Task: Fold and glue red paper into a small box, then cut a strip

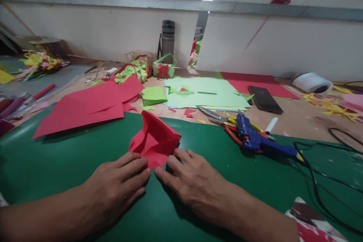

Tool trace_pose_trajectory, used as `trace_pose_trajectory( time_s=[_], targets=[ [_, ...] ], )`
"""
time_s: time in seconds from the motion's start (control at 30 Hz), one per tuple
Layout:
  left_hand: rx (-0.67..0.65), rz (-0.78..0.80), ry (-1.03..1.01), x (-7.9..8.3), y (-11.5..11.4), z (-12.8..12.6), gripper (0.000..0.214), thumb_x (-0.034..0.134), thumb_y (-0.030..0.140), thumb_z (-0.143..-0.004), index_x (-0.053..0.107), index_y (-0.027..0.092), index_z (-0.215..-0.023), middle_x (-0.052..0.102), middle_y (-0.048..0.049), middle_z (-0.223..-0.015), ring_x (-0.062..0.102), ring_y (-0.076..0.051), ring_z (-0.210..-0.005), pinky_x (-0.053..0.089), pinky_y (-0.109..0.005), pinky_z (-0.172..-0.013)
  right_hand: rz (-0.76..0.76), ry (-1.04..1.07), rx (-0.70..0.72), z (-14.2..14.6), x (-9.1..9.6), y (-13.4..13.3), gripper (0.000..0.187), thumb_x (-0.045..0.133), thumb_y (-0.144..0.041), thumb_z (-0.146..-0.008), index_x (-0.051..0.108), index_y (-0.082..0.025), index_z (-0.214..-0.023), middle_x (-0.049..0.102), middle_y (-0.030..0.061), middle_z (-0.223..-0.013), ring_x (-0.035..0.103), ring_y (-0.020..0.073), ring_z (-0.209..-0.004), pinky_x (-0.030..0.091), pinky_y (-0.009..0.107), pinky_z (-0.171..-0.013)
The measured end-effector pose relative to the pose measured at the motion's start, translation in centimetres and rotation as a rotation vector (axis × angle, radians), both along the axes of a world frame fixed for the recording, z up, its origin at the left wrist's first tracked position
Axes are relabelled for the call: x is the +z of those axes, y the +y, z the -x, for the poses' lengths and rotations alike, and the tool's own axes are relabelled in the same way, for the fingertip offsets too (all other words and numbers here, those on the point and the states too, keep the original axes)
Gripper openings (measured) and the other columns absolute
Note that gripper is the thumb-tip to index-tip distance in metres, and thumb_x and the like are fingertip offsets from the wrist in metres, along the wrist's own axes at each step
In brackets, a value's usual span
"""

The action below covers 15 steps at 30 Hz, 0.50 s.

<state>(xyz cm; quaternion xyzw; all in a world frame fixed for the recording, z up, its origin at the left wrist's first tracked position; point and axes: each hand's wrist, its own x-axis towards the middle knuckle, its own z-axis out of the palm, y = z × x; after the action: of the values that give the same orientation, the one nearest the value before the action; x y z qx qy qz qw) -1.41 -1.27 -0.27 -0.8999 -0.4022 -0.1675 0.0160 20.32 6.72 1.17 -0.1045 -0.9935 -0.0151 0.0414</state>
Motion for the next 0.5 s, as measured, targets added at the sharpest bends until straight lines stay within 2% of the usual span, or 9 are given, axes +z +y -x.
trace_pose_trajectory(
  time_s=[0.07,0.17,0.37,0.5],
  targets=[
    [0.023,0.028,-0.044,0.1,-0.1,0.0,0.018,0.044,0.021,-0.094,0.059,0.012,-0.098,0.061,-0.0096,-0.091,0.054,-0.024,-0.088,0.053,-0.038,-0.073,-0.012,-0.029,-0.019,0.5,-0.1,0.0,0.038,0.048,-0.013,-0.087,0.050,-0.021,-0.124,0.057,0.0067,-0.094,0.047,0.0230,-0.082,0.040,0.038,-0.071],
    [0.038,0.041,-0.098,0.2,-0.1,-0.1,0.018,0.045,0.020,-0.093,0.060,0.012,-0.098,0.061,-0.0101,-0.090,0.054,-0.024,-0.088,0.054,-0.038,-0.073,-0.009,-0.066,-0.015,0.7,0.0,0.0,0.039,0.050,-0.014,-0.085,0.050,-0.020,-0.123,0.057,0.0067,-0.094,0.046,0.0224,-0.080,0.037,0.037,-0.068],
    [0.031,0.050,-0.122,0.3,0.0,0.0,0.019,0.044,0.018,-0.094,0.061,0.011,-0.094,0.062,-0.0107,-0.091,0.055,-0.024,-0.088,0.055,-0.036,-0.071,0.045,-0.048,-0.031,-0.8,0.0,0.3,0.038,0.051,-0.012,-0.084,0.051,-0.021,-0.121,0.057,0.0065,-0.095,0.048,0.0214,-0.086,0.038,0.037,-0.079],
    [0.022,0.015,-0.132,0.1,-0.1,0.1,0.019,0.043,0.017,-0.094,0.061,0.011,-0.095,0.062,-0.0114,-0.094,0.055,-0.024,-0.090,0.054,-0.037,-0.074,0.042,-0.041,-0.008,-1.3,-0.3,0.5,0.041,0.051,-0.012,-0.084,0.050,-0.019,-0.124,0.057,0.0072,-0.096,0.048,0.0224,-0.086,0.039,0.039,-0.079]
  ],
)
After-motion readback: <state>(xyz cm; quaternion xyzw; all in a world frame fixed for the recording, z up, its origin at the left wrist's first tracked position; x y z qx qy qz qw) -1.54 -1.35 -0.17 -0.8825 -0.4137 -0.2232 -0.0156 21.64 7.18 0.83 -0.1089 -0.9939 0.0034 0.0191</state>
